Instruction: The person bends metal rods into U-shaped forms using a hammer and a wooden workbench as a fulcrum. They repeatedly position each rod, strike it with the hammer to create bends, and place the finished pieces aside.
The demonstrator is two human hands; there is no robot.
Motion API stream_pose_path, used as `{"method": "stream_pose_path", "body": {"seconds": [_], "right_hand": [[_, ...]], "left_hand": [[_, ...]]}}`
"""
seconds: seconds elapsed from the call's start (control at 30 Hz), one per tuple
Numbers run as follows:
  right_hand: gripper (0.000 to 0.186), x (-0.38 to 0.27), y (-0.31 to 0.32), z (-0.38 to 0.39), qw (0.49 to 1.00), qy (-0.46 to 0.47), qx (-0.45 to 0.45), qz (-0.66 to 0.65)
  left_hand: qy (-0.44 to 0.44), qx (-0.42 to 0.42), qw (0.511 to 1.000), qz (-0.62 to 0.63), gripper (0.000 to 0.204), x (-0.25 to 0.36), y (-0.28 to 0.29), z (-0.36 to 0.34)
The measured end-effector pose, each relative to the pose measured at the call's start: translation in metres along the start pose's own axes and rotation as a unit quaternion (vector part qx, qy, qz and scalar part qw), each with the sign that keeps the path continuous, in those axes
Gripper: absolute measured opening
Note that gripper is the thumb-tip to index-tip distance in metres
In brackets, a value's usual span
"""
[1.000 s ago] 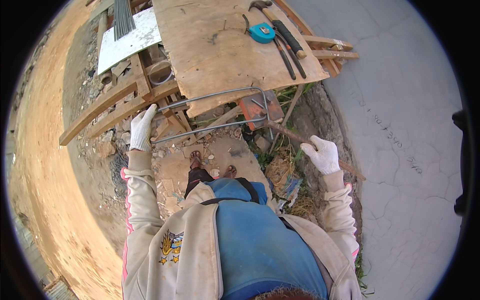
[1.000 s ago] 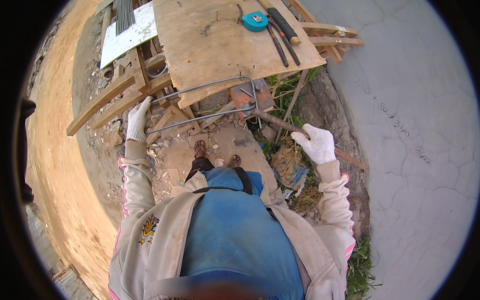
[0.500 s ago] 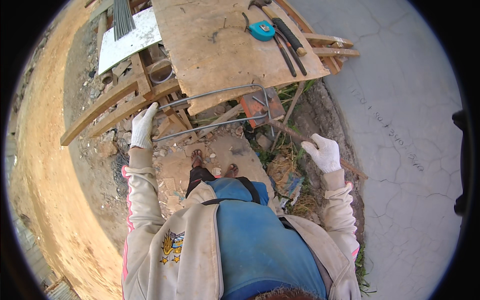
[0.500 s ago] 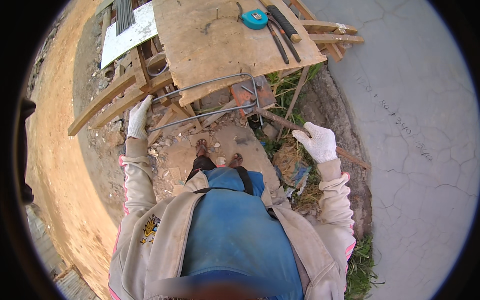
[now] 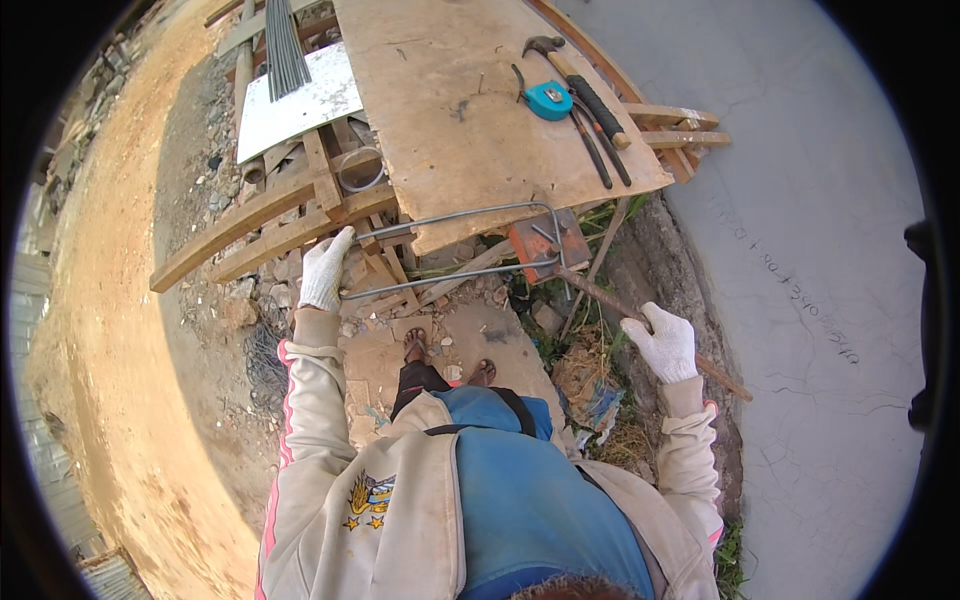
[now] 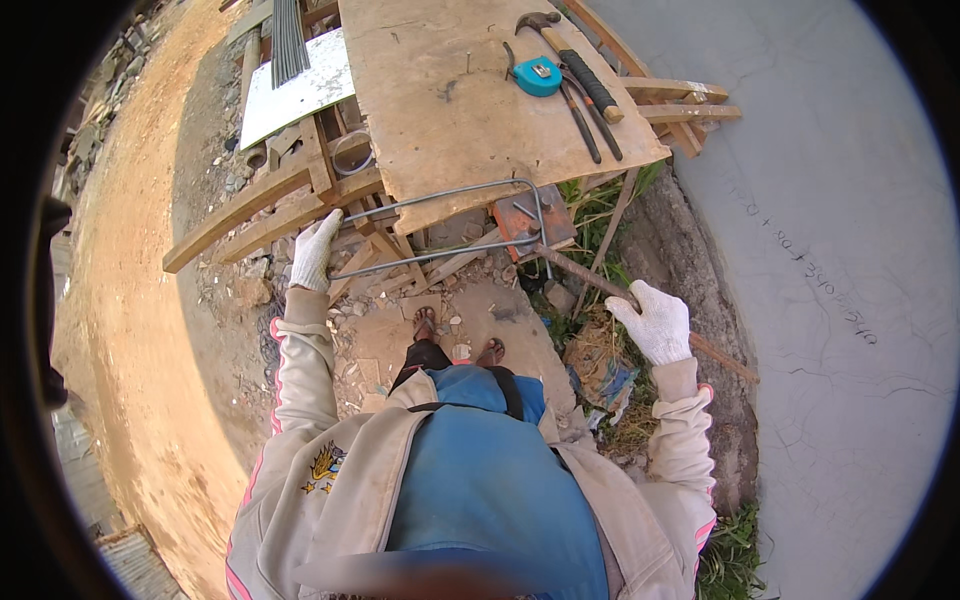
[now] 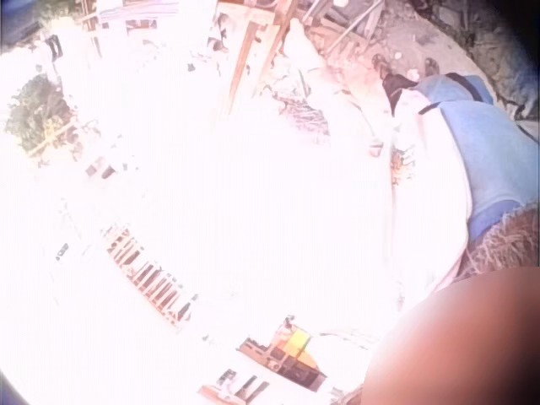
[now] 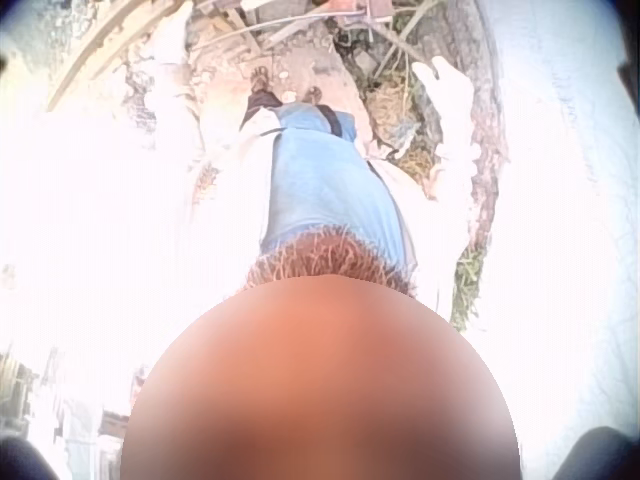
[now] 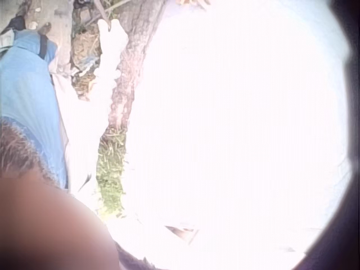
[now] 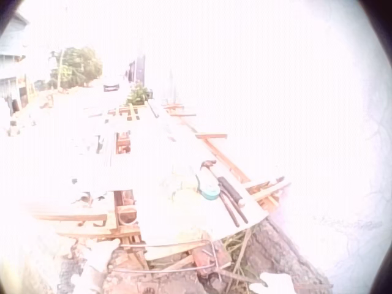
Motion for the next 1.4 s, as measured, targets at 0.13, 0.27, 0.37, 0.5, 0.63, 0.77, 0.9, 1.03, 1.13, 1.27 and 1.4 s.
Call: {"method": "stream_pose_path", "body": {"seconds": [0.13,0.27,0.37,0.5,0.63,0.77,0.9,1.03,1.13,1.27,1.4], "right_hand": [[0.050,0.020,0.004,0.009,1.000,0.016,-0.011,0.018],[0.044,0.097,0.000,0.055,0.989,-0.103,-0.010,0.107],[0.039,0.169,-0.009,0.093,0.971,-0.183,-0.006,0.157],[0.037,0.216,-0.033,0.116,0.963,-0.215,0.040,0.154],[0.037,0.215,-0.055,0.125,0.957,-0.239,0.033,0.159],[0.040,0.212,-0.052,0.129,0.949,-0.259,0.033,0.175],[0.041,0.202,-0.049,0.132,0.943,-0.273,0.016,0.188],[0.041,0.187,-0.051,0.144,0.938,-0.289,0.023,0.190],[0.042,0.170,-0.051,0.161,0.932,-0.305,0.026,0.192],[0.041,0.125,-0.052,0.200,0.913,-0.359,0.009,0.196],[0.040,0.053,-0.055,0.252,0.881,-0.430,-0.002,0.195]], "left_hand": [[-0.016,0.019,0.999,-0.027,0.047,0.009,-0.009,0.011],[-0.058,0.017,0.997,-0.038,0.050,0.009,-0.011,0.013],[-0.057,0.010,0.997,-0.048,0.049,0.003,-0.006,0.006],[-0.031,0.004,0.998,-0.057,0.052,-0.002,-0.001,-0.004],[-0.055,0.002,0.998,-0.044,0.054,0.001,-0.003,0.000],[-0.067,-0.020,0.997,-0.019,0.040,0.013,-0.011,0.012],[-0.038,0.013,0.997,-0.059,0.046,0.020,-0.014,0.016],[-0.063,-0.024,0.997,-0.038,0.046,0.018,-0.013,0.015],[-0.031,-0.014,0.996,-0.077,0.047,0.015,-0.009,0.012],[-0.041,-0.016,0.998,-0.046,0.042,0.006,-0.005,0.003],[0.009,-0.045,0.999,-0.003,0.036,-0.003,-0.002,-0.008]]}}
Point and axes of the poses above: each hand's wrist, its own z-axis away from the middle knuckle, its own y-axis out of the back of the hand, x = y × z, the point moved 1 cm from there along -z, towards the middle knuckle, and after that the axes turned 14 degrees about z, right-handed, at the moved point
